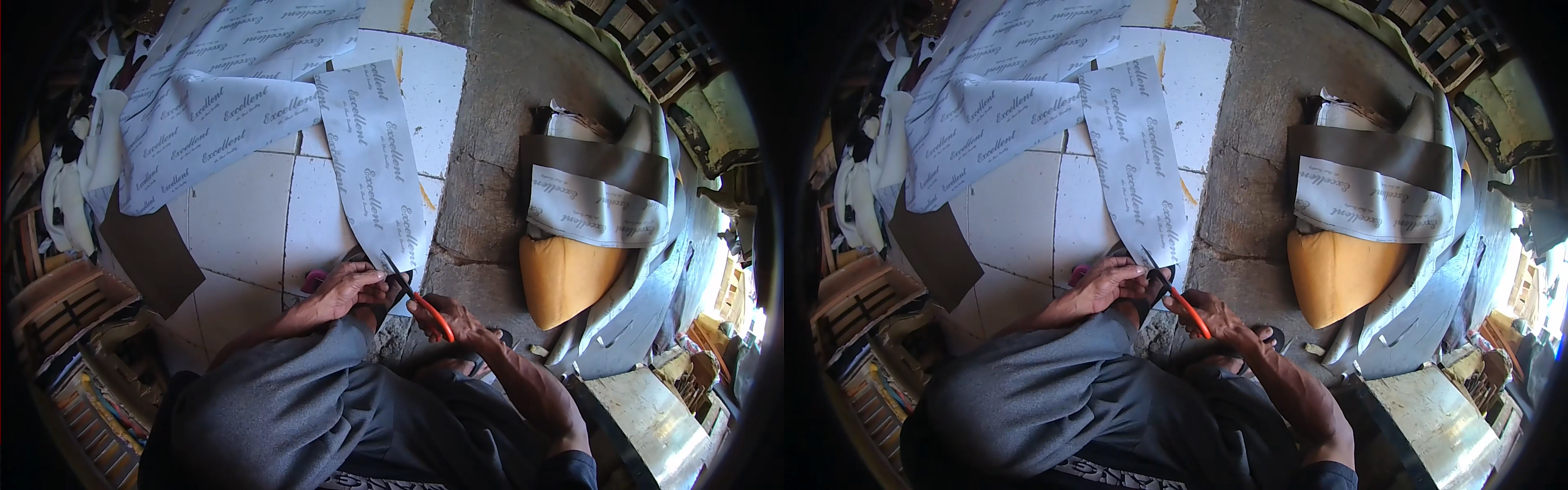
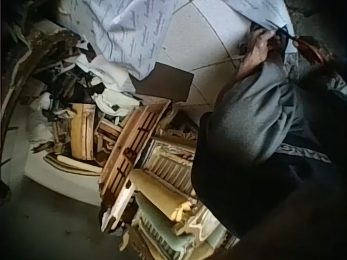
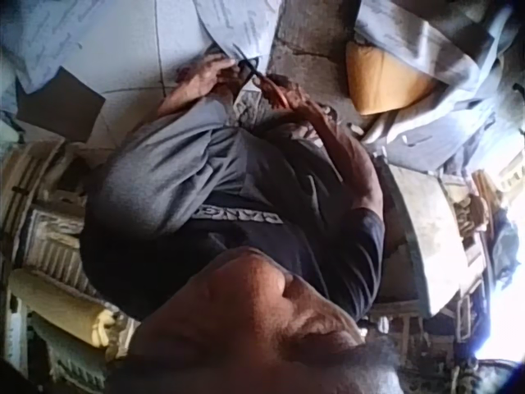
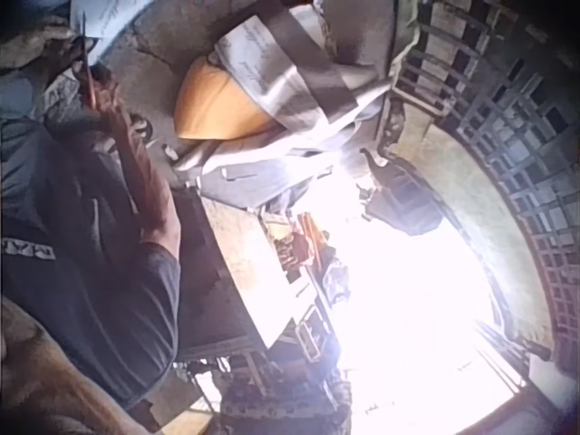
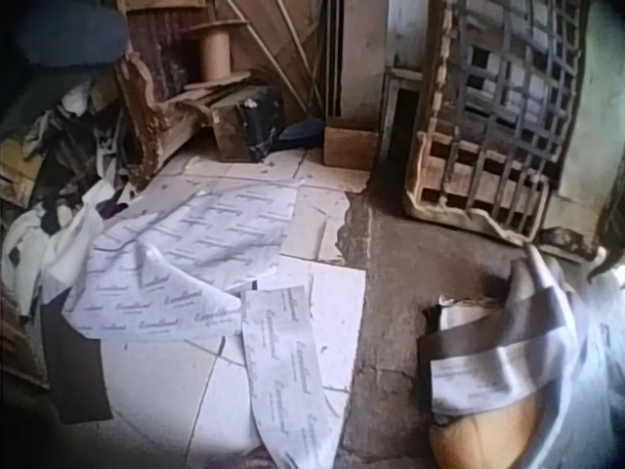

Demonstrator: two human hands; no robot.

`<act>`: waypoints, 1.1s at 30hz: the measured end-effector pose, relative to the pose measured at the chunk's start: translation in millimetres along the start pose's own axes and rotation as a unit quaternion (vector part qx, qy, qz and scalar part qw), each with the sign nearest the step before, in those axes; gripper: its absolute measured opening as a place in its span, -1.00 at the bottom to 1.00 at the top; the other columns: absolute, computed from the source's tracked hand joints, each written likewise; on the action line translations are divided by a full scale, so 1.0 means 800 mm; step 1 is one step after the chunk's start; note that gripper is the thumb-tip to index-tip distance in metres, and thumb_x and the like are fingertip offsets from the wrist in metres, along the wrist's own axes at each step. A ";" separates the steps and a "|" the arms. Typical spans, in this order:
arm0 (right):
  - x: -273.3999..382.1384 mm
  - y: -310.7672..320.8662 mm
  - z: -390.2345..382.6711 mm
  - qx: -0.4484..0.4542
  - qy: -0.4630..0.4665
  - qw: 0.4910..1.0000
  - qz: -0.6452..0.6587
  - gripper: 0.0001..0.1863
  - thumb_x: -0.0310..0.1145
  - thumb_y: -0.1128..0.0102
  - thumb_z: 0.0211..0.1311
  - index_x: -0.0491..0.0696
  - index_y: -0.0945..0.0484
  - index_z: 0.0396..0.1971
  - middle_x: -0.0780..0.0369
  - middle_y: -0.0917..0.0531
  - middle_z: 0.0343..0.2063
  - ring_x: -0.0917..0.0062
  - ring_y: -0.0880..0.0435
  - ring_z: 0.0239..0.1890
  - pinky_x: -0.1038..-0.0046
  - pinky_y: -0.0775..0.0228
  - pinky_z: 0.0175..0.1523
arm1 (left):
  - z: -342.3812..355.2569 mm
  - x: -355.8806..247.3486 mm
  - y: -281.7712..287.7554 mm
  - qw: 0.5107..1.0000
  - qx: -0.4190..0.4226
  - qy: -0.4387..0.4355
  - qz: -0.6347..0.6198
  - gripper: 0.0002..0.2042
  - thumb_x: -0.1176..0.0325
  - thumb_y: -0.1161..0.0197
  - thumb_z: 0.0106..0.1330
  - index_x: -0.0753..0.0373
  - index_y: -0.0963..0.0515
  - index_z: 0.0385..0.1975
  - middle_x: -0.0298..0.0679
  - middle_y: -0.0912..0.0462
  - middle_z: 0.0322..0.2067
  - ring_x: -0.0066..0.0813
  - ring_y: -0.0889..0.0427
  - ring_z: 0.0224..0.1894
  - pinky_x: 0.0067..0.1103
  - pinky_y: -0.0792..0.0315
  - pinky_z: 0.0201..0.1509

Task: The person cuts out pieces of fabric and paper template material using shears, and then stitches the fabric together using a sewing machine.

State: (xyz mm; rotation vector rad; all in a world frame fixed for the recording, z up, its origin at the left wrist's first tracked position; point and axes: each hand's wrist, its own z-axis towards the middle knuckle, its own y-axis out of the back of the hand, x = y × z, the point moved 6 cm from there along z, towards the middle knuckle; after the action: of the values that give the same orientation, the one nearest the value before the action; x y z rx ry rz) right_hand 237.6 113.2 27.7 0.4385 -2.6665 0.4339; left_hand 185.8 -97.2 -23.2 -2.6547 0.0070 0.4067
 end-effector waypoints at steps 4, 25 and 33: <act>-0.002 0.000 0.000 -0.009 0.004 1.000 -0.026 -0.29 0.38 -0.17 0.28 -0.12 -0.57 -0.30 0.33 -0.53 -0.58 0.62 -0.57 -0.53 0.51 -0.43 -0.39 | -0.001 -0.001 -0.002 1.000 -0.002 -0.001 0.001 -0.86 0.32 -0.30 0.41 0.24 -0.63 -0.19 -0.27 -0.71 -0.30 -0.50 -0.71 -0.26 -0.44 -0.65 -0.05; 0.015 -0.006 0.007 -0.048 -0.012 0.998 -0.049 -0.30 0.31 -0.24 0.29 -0.16 -0.61 -0.13 0.35 -0.53 -0.56 0.68 -0.50 -0.57 0.54 -0.37 -0.47 | -0.003 -0.001 -0.014 0.998 0.036 -0.032 0.046 -0.81 0.32 -0.25 0.45 0.33 -0.60 -0.13 -0.18 -0.72 -0.19 -0.46 -0.75 -0.19 -0.48 -0.67 -0.02; 0.015 -0.008 -0.009 -0.062 -0.001 0.997 -0.051 -0.32 0.30 -0.24 0.30 -0.15 -0.61 -0.18 0.36 -0.50 -0.60 0.68 -0.49 -0.58 0.53 -0.37 -0.48 | 0.005 -0.018 0.003 0.995 -0.089 -0.003 -0.045 -0.71 0.15 -0.31 0.41 0.24 -0.55 -0.09 -0.20 -0.68 -0.31 -0.39 -0.74 -0.35 -0.41 -0.71 -0.18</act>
State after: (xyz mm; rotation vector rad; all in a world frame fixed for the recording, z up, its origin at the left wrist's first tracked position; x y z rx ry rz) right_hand 232.0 107.0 41.1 0.5336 -2.6396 0.2360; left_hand 170.2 -98.5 -23.7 -2.8161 -0.1577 0.4035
